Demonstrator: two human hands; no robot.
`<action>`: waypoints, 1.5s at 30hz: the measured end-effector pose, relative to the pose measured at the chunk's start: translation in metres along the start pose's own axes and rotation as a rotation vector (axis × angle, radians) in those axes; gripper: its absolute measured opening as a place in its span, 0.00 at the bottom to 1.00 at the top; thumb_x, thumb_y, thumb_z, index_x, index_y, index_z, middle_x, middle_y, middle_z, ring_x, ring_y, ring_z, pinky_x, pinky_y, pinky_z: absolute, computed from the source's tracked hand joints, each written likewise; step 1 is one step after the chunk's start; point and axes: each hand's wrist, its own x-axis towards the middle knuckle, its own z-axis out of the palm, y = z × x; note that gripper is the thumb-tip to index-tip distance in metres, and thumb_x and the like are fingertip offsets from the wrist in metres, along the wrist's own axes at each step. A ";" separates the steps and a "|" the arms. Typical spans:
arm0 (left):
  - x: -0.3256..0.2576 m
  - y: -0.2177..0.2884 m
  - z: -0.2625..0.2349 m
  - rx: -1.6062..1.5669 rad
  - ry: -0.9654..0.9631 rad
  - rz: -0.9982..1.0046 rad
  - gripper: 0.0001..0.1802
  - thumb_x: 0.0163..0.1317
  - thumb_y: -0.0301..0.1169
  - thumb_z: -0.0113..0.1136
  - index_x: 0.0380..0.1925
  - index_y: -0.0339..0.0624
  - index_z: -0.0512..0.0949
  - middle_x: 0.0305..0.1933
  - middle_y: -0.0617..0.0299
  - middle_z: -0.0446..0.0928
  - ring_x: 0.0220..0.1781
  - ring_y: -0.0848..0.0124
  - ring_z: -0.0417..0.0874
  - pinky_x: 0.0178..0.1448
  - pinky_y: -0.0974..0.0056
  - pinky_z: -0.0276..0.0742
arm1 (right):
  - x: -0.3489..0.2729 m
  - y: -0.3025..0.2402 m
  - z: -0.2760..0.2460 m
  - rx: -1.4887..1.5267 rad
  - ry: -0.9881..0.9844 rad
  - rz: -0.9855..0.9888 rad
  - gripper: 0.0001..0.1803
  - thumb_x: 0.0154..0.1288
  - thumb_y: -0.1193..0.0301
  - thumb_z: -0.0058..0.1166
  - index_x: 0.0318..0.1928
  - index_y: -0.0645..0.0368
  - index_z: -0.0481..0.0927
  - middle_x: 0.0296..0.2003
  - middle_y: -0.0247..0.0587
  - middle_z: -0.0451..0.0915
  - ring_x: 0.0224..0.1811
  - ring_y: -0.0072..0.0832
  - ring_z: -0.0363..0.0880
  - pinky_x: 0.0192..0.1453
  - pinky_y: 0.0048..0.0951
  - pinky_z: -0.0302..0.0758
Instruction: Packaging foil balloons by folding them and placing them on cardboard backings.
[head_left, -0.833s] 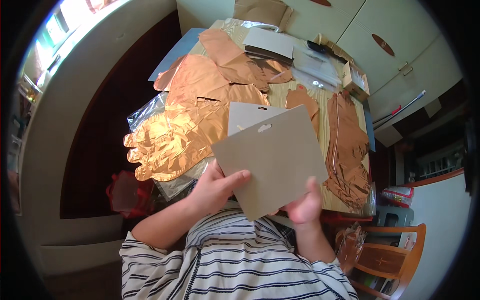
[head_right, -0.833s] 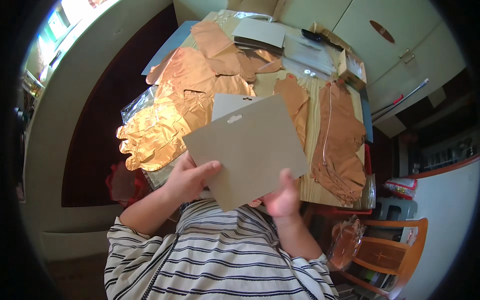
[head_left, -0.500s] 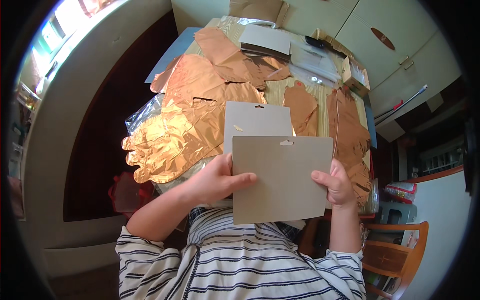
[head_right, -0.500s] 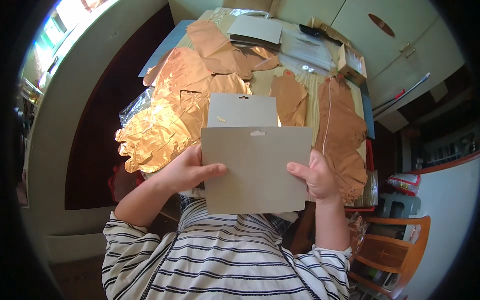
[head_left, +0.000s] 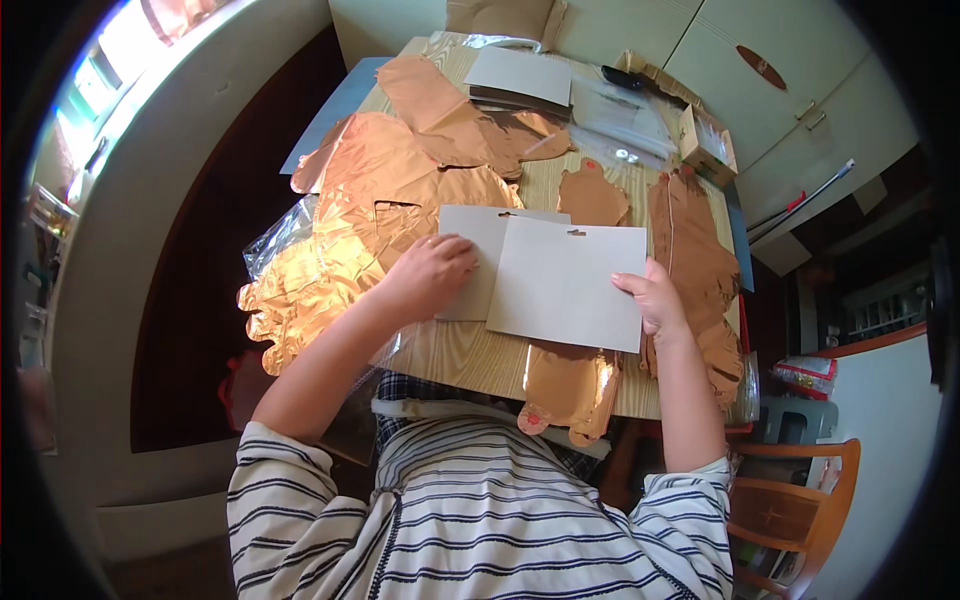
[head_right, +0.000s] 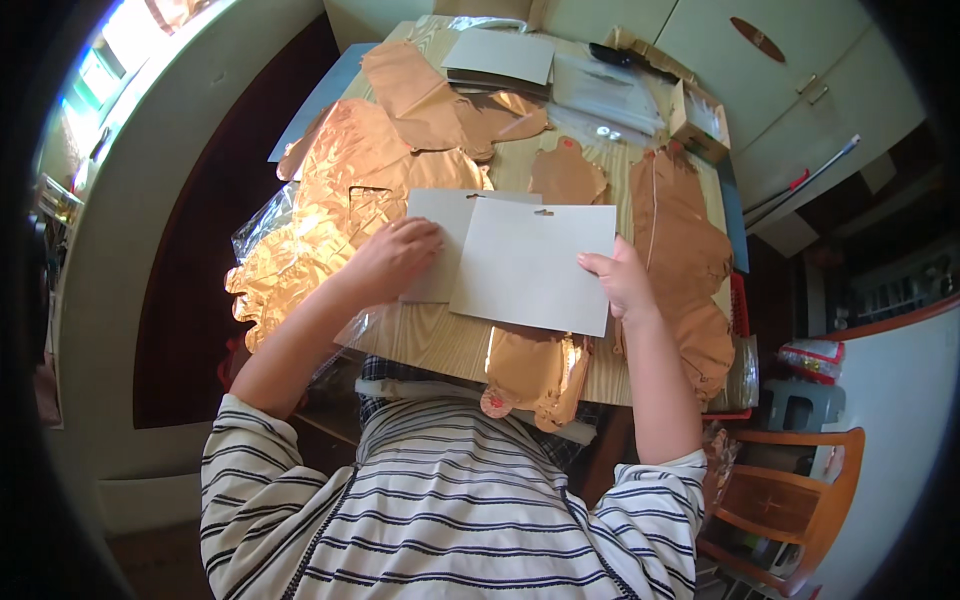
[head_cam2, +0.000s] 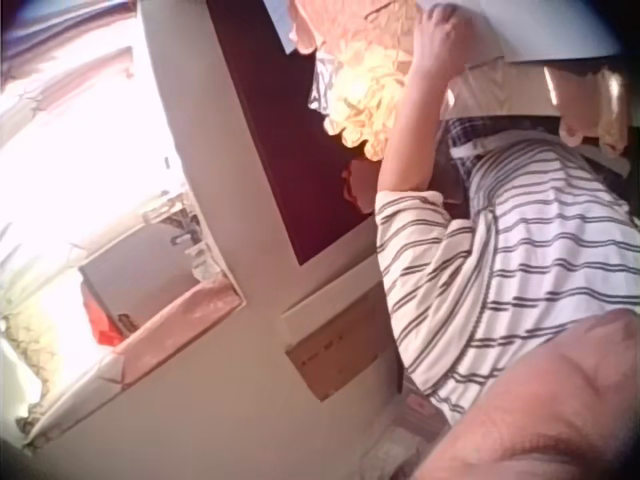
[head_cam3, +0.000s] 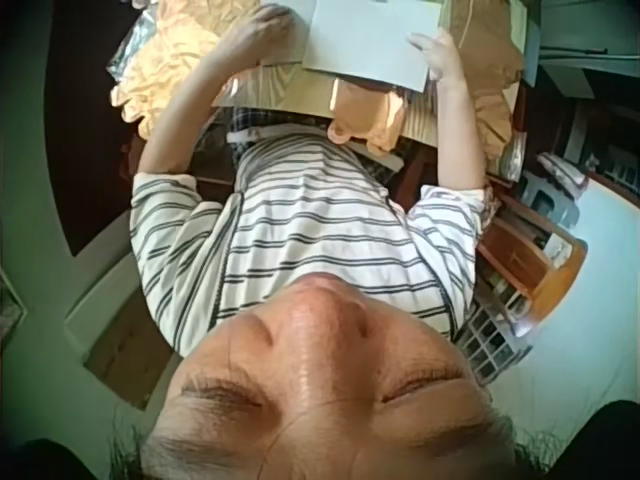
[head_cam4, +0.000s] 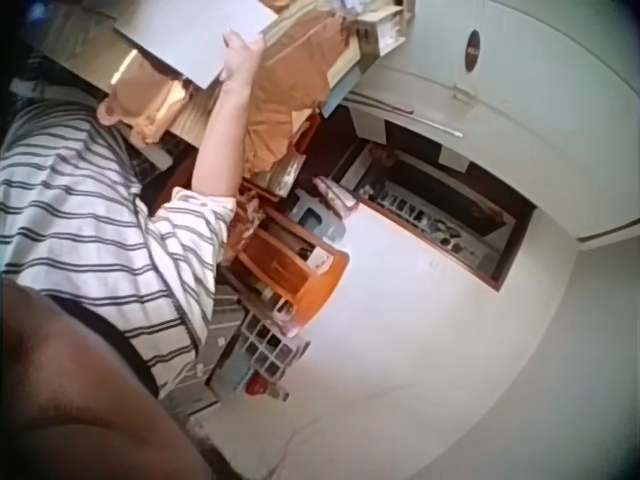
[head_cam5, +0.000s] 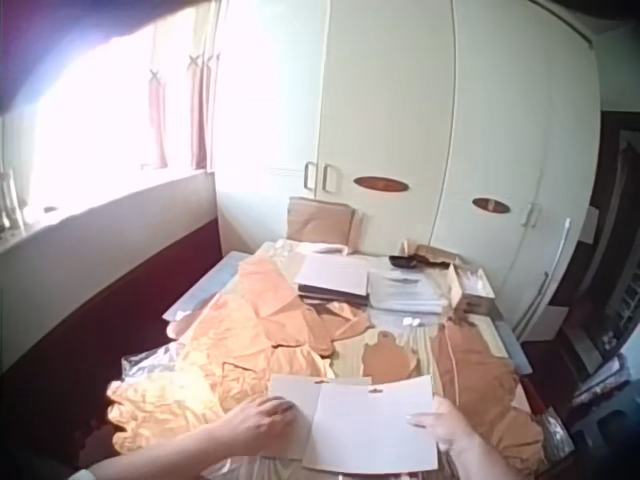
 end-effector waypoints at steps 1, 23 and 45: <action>-0.005 0.003 0.001 0.050 0.058 0.074 0.11 0.62 0.30 0.61 0.43 0.37 0.83 0.53 0.53 0.80 0.58 0.55 0.80 0.62 0.52 0.77 | -0.001 0.002 0.002 -0.083 0.036 0.000 0.21 0.64 0.83 0.56 0.58 0.69 0.74 0.50 0.44 0.82 0.50 0.30 0.82 0.59 0.33 0.78; -0.014 0.034 -0.049 -0.807 0.032 -0.889 0.39 0.66 0.35 0.68 0.70 0.26 0.62 0.63 0.42 0.74 0.59 0.59 0.82 0.56 0.60 0.83 | 0.039 0.001 0.055 0.105 -0.076 0.069 0.21 0.64 0.82 0.58 0.57 0.69 0.72 0.49 0.47 0.82 0.48 0.32 0.84 0.55 0.34 0.82; 0.041 -0.006 -0.037 -1.114 -0.196 -1.225 0.17 0.63 0.30 0.67 0.46 0.27 0.79 0.39 0.52 0.82 0.32 0.70 0.82 0.31 0.64 0.75 | 0.051 0.000 0.078 -1.105 0.189 -0.071 0.33 0.54 0.59 0.70 0.51 0.72 0.75 0.55 0.64 0.76 0.59 0.55 0.77 0.63 0.46 0.76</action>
